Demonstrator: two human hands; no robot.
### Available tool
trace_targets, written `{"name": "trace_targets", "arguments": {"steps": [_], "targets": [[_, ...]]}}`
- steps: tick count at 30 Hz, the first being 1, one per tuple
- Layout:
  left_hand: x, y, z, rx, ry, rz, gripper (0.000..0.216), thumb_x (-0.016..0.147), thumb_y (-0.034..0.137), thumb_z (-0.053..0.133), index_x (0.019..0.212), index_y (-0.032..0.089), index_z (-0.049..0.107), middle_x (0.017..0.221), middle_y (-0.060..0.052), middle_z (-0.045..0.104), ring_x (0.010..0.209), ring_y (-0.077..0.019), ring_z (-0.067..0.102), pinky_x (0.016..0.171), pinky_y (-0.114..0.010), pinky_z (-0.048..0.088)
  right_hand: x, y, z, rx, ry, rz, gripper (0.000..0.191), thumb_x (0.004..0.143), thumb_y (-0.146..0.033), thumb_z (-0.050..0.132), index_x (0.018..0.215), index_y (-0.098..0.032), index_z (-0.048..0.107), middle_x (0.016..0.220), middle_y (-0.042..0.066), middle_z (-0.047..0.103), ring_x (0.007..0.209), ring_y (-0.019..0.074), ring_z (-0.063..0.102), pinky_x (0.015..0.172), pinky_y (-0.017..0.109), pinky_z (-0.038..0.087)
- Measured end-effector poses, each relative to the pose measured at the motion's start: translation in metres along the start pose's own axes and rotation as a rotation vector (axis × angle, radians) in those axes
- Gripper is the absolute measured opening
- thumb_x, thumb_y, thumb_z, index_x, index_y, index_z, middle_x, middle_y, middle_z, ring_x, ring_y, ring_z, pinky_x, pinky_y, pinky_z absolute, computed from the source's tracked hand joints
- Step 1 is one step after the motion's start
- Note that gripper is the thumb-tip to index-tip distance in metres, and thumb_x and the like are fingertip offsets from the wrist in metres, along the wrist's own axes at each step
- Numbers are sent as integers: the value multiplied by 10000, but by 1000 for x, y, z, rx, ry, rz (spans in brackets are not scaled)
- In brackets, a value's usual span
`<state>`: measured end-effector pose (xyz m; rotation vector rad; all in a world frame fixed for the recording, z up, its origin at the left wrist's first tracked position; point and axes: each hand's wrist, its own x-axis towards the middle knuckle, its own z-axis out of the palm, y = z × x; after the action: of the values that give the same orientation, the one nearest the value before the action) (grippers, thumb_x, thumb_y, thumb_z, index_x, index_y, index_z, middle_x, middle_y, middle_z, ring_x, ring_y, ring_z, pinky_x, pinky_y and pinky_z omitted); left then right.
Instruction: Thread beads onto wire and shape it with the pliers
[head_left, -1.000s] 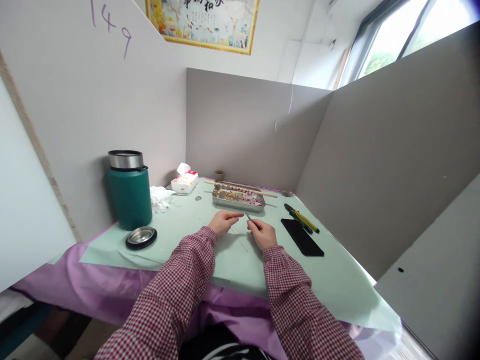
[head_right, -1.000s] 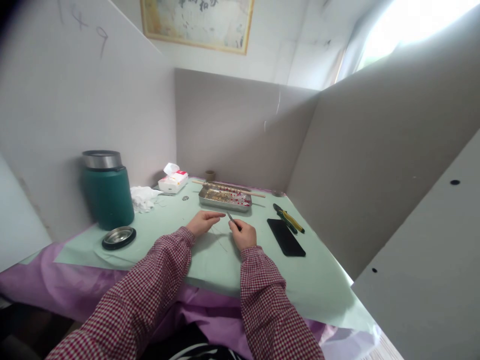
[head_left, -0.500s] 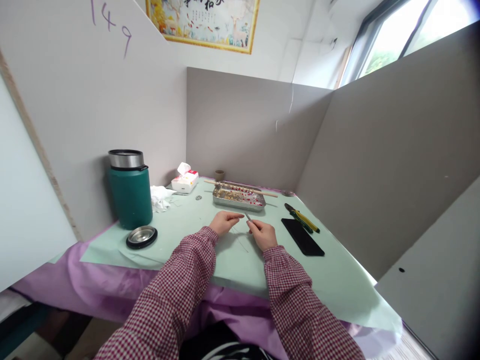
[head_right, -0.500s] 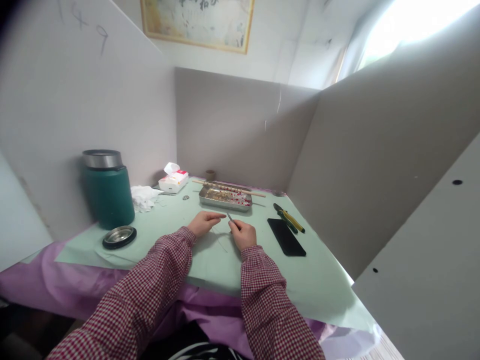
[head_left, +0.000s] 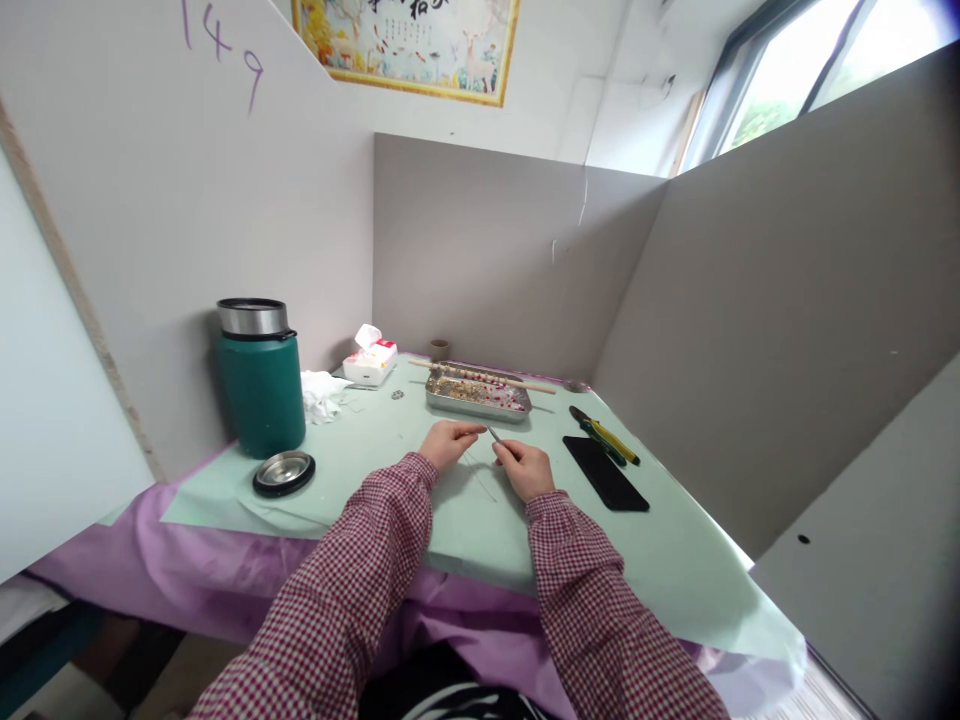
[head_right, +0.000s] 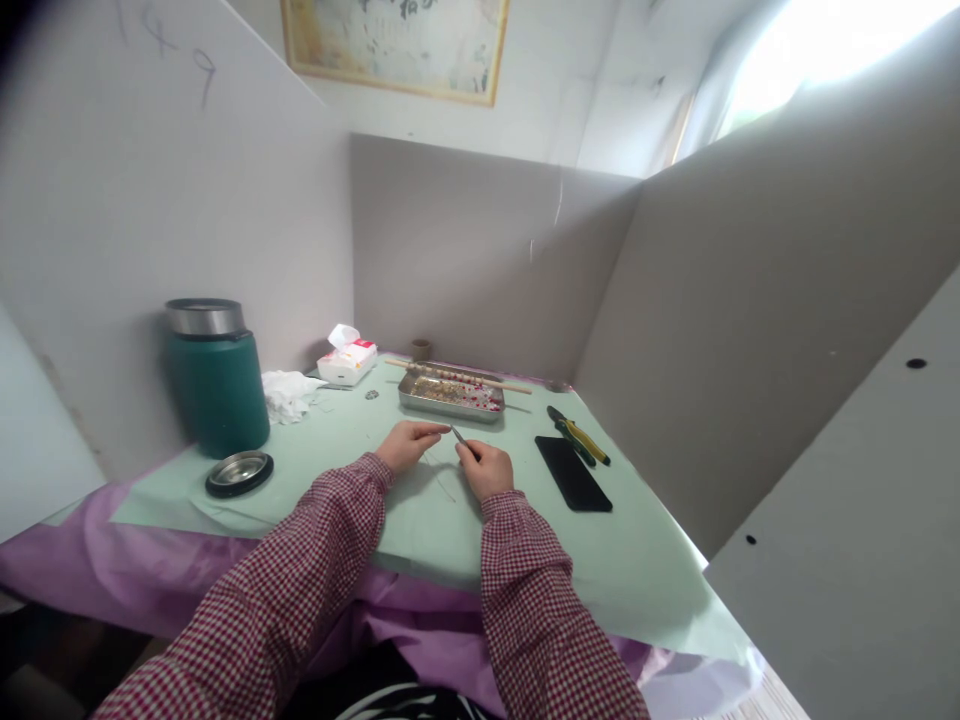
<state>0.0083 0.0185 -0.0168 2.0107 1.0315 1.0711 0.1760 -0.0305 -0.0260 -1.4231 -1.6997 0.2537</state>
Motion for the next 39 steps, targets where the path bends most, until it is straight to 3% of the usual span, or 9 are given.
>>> {"name": "trace_targets", "arguments": {"steps": [21, 32, 36, 39], "targets": [[0, 0, -1, -60, -1, 45, 319, 752, 248, 490, 1010, 149, 649, 1004, -38, 655, 954, -171, 581, 895, -279, 413, 3, 5, 7, 146, -21, 68, 399, 745, -462, 440, 526, -164, 590, 428, 0, 518, 475, 127, 487, 506, 220, 356], [-1, 1, -2, 68, 21, 27, 329, 745, 246, 482, 1012, 155, 652, 966, -42, 667, 878, -168, 601, 863, -273, 427, -1, -1, 6, -120, 28, -34, 373, 795, -437, 390, 689, -199, 658, 576, 17, 619, 568, 143, 545, 555, 217, 361], [-2, 3, -2, 61, -2, -2, 343, 750, 256, 472, 1025, 144, 644, 923, -43, 678, 802, -162, 608, 811, -278, 451, -1, 0, 5, -111, 31, -32, 358, 796, -432, 396, 750, -209, 671, 610, 14, 640, 591, 147, 560, 570, 219, 367], [-2, 5, -1, 9, -33, 2, 341, 747, 253, 478, 1023, 137, 644, 969, -47, 666, 869, -164, 594, 845, -274, 430, 1, 2, 5, -82, 42, -6, 354, 786, -432, 409, 716, -201, 668, 593, 13, 634, 576, 145, 552, 570, 221, 373]]}}
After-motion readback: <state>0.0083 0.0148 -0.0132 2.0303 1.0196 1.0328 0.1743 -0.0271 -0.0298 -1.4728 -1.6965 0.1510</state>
